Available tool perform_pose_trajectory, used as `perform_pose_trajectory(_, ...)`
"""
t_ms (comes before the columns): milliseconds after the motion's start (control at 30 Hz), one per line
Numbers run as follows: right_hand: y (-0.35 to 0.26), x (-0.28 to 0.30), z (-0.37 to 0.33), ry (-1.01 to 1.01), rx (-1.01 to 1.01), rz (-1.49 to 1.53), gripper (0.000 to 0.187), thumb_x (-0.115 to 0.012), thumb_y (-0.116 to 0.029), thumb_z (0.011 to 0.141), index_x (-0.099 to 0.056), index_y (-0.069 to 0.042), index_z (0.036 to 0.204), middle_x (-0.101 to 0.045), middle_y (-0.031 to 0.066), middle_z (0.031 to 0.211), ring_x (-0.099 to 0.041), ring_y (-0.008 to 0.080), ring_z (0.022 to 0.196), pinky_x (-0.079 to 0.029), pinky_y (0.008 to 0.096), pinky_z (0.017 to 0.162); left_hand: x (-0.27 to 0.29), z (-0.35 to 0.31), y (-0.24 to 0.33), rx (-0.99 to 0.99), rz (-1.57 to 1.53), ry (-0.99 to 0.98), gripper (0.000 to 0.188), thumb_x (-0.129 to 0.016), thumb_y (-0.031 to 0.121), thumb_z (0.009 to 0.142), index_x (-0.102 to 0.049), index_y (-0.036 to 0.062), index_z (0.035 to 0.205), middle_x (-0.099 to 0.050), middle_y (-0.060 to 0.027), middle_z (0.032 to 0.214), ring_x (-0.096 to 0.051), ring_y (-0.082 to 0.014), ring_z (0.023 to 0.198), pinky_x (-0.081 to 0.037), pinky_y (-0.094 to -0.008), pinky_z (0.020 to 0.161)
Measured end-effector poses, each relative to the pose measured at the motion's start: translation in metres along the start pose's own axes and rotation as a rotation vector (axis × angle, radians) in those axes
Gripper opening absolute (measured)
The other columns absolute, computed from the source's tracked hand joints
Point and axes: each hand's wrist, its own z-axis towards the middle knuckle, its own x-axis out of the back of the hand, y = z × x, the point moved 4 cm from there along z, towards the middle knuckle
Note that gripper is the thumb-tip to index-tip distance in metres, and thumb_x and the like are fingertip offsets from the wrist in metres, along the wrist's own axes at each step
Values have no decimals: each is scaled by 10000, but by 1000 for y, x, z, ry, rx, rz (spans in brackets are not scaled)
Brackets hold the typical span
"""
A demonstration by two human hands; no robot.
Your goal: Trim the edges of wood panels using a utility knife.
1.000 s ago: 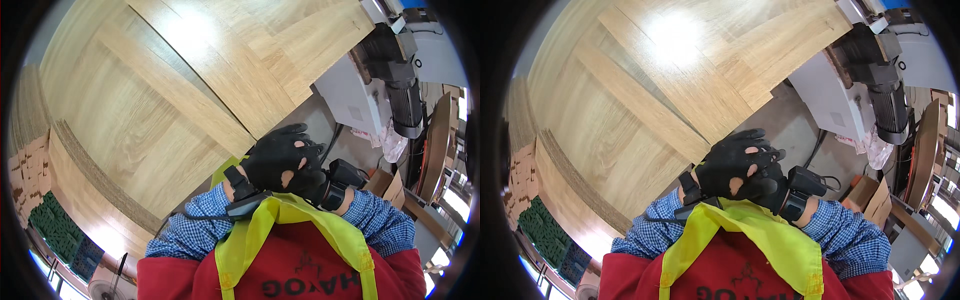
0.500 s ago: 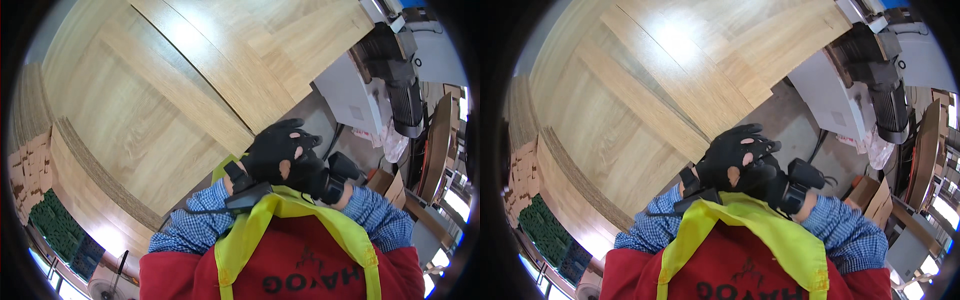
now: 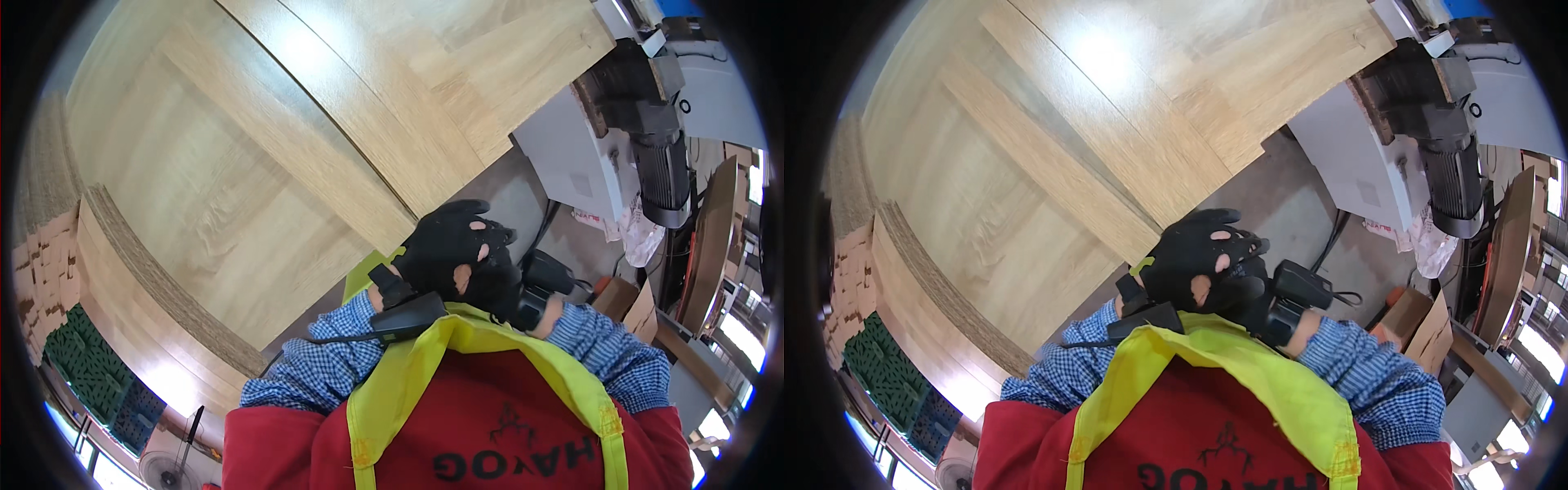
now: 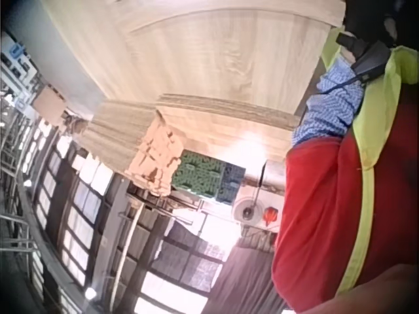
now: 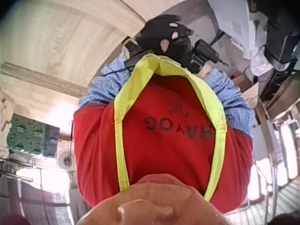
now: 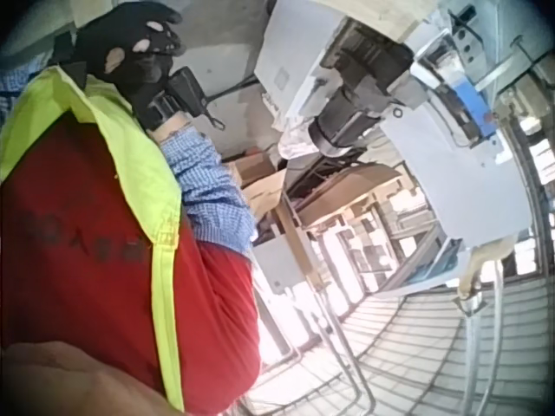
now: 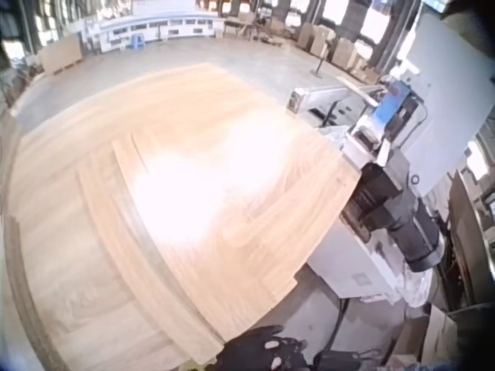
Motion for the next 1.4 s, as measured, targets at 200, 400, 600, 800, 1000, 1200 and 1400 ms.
perform_pose_trajectory(200, -22, 14, 20, -200, 476, -383, 316, -683, -100, 810, -650, -110, 1124, -658, 100, 1090, -622, 271, 1013, -493, 347, 891, 2, 5, 10, -49, 133, -251, 481, -685, 239, 759, -639, 42, 1195, -609, -162, 1231, -555, -346, 1176, -383, -461, 1070)
perform_pose_trajectory(400, -24, 17, -8, 75, -516, -500, 271, -575, -154, 925, -543, -48, 1171, -631, 157, 819, -660, 305, 724, -532, 407, 667, 216, 70, -31, 42, 958, 469, 620, -756, 135, 810, -499, 49, 1368, -553, -170, 1306, -523, -311, 1182, -445, -370, 988)
perform_pose_trajectory(600, -41, -4, 34, 162, -31, -641, 251, -668, -12, 806, -572, -1, 1038, -565, 136, 857, -651, 295, 815, -546, 363, 661, 419, 127, -130, 620, 930, 300, 1030, -828, 465, 702, -345, -86, 1427, -437, -270, 1421, -435, -303, 1328, -364, -355, 1083)
perform_pose_trajectory(800, -42, -9, 44, 113, -98, -999, 191, -655, -56, 837, -578, -2, 1003, -588, 144, 827, -644, 287, 772, -530, 347, 634, 409, 128, -145, 682, 680, 130, 771, -788, 388, 786, -467, 78, 1415, -471, -132, 1424, -404, -235, 1343, -336, -342, 1094)
perform_pose_trajectory(1000, -39, 28, 35, 182, -101, -722, 174, -579, -191, 920, -486, -48, 881, -544, 109, 607, -570, 288, 510, -427, 365, 463, 434, 86, -136, 742, 747, 160, 755, -774, 329, 818, -433, 35, 1424, -458, -169, 1434, -389, -246, 1361, -301, -344, 1121)
perform_pose_trajectory(1200, -46, 46, 17, 45, -109, -1151, 135, -587, -174, 888, -509, -72, 928, -571, 121, 609, -578, 352, 515, -458, 445, 478, 298, 92, -50, 188, 845, 270, 477, -605, 135, 948, -471, -17, 1380, -551, -157, 1350, -494, -198, 1257, -378, -299, 1063)
perform_pose_trajectory(1400, -15, 47, 1, 55, -110, -621, 196, -638, -117, 865, -577, -68, 1044, -649, 82, 848, -651, 230, 754, -520, 339, 639, 38, 62, 2, 114, -249, 105, 352, -720, 232, 778, -667, 46, 1072, -650, -153, 1097, -653, -274, 976, -469, -436, 968)
